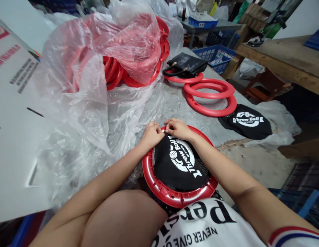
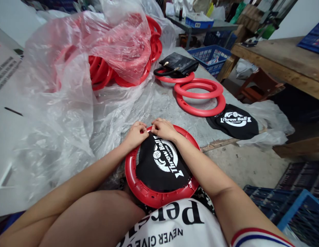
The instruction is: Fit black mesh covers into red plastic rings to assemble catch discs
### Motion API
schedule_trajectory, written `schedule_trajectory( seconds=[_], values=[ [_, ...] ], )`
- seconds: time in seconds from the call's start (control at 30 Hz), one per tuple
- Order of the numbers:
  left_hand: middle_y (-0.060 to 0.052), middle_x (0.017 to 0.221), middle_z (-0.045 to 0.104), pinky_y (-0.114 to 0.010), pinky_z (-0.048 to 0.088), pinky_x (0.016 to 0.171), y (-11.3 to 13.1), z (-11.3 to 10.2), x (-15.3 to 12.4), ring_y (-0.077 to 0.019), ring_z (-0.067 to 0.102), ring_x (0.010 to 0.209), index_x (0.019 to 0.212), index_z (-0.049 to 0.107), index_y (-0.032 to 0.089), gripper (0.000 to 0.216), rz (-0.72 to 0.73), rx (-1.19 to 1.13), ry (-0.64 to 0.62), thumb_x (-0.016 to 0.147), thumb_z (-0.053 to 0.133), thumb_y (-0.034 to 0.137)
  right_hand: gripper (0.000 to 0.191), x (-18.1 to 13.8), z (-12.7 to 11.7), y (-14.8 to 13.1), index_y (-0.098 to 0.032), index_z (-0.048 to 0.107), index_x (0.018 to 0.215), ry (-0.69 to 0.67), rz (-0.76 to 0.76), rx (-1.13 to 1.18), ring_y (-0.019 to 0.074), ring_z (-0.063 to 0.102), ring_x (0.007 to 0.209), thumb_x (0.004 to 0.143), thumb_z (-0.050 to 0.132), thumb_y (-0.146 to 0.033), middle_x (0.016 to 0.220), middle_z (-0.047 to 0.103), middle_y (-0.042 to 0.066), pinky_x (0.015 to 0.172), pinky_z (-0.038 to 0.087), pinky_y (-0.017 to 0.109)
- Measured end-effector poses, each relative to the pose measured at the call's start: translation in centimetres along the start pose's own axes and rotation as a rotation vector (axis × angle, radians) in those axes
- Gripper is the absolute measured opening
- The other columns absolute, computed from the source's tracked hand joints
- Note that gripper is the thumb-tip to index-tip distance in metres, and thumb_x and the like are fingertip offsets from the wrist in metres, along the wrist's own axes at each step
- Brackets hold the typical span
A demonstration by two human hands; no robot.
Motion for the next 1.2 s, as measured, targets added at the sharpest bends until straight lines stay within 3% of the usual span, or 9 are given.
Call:
schedule_trajectory(
  seconds=[0.23,0.43,0.7,1.2],
  values=[
    [-0.006,0.099,0.067,-0.036,0.047,0.097,0.5,0.1,-0.2,-0.0226,0.063,0.101,0.060,0.059,0.021,0.024,0.025,0.006,-0.031,0.074,0.073,0.036,0.007,0.1,0.2,0.1,-0.021,0.067,0.080,-0.019,0.002,-0.038,0.0273,0.057,0.123,0.086,0.064,-0.020,0.130,0.066,0.007,0.109,0.039,0.047],
    [-0.005,0.102,0.066,-0.034,0.047,0.099,-0.4,0.2,-0.1,-0.0205,0.064,0.105,0.062,0.061,0.021,0.013,0.017,-0.099,-0.041,0.071,0.069,0.023,0.008,0.1,0.0,0.0,-0.021,0.068,0.080,-0.015,0.002,-0.019,0.0256,0.060,0.119,0.088,0.065,-0.023,0.128,0.067,0.006,0.107,0.041,0.044],
    [-0.003,0.103,0.067,-0.034,0.047,0.101,-0.8,-0.2,-0.1,-0.0189,0.063,0.106,0.060,0.060,0.020,0.012,-0.034,-0.174,-0.039,0.071,0.065,0.019,0.014,0.2,0.1,0.2,-0.021,0.068,0.082,-0.028,-0.019,-0.009,0.0248,0.060,0.120,0.093,0.059,-0.024,0.128,0.067,0.007,0.107,0.042,0.044],
    [-0.005,0.103,0.066,-0.032,0.046,0.100,-0.9,-0.1,0.1,-0.0189,0.063,0.105,0.058,0.057,0.019,0.012,-0.063,-0.184,-0.040,0.069,0.063,0.018,0.010,0.1,0.0,-0.1,-0.021,0.068,0.080,-0.033,0.013,-0.006,0.0243,0.060,0.120,0.088,0.063,-0.022,0.130,0.066,0.006,0.109,0.041,0.042]
  ],
)
Point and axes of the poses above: each hand's wrist, its own x-axis towards the middle knuckle, its own z-axis out of the palm, y = z × x, the point moved 6 cm from there along x, towards the middle knuckle
